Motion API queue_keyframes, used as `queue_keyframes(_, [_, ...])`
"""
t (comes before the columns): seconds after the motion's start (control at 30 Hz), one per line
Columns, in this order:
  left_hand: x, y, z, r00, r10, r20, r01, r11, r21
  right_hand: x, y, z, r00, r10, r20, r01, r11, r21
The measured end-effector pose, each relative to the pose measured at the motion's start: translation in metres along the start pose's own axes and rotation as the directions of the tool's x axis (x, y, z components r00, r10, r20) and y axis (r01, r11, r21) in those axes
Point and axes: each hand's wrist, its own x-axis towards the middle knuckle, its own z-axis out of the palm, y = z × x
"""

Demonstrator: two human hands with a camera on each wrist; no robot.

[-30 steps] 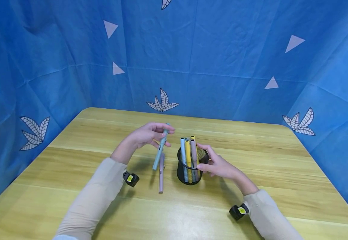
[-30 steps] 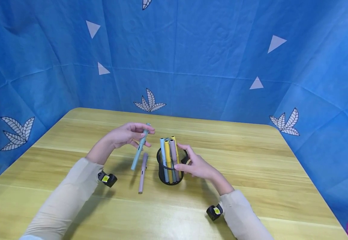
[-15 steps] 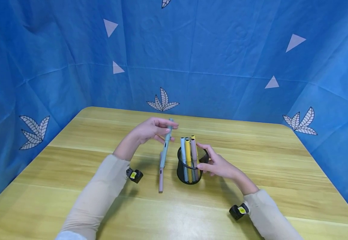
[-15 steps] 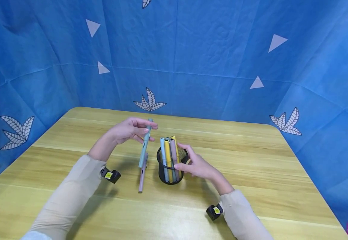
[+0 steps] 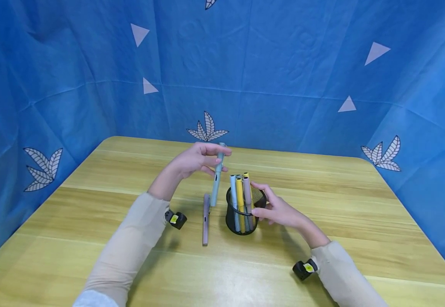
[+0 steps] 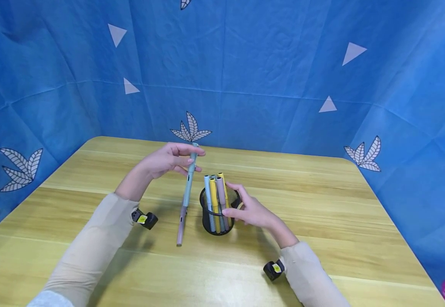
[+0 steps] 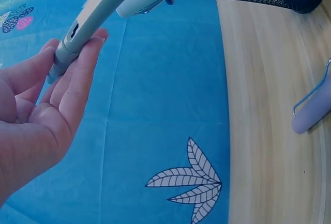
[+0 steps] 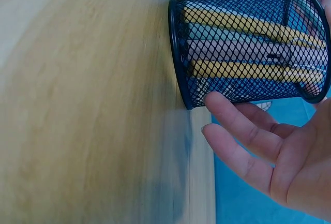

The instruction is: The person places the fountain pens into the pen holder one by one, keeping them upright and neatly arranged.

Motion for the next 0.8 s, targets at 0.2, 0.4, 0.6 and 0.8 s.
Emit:
queue_keyframes(0.2, [0.004,0.005,0.003,1.0,0.011,-0.024,-0.011,1.0,-0.012,0.0,0.0,0.0,1.0,0.0,0.002,0.0,1.0,-0.002])
queue_keyframes(0.4, [0.008,0.01,0.005,0.999,0.001,-0.053,-0.001,1.0,0.012,0.0,0.001,-0.001,1.0,-0.013,0.005,0.013,1.0,-0.005])
queue_keyframes(0.6, [0.012,0.013,0.007,0.998,0.008,-0.066,-0.005,0.999,0.032,0.0,0.0,0.0,1.0,-0.007,0.003,0.007,1.0,-0.001])
queue_keyframes(0.8, [0.012,0.015,0.009,0.997,0.025,-0.079,-0.021,0.998,0.062,0.0,0.0,0.0,1.0,-0.013,0.003,0.013,1.0,0.0])
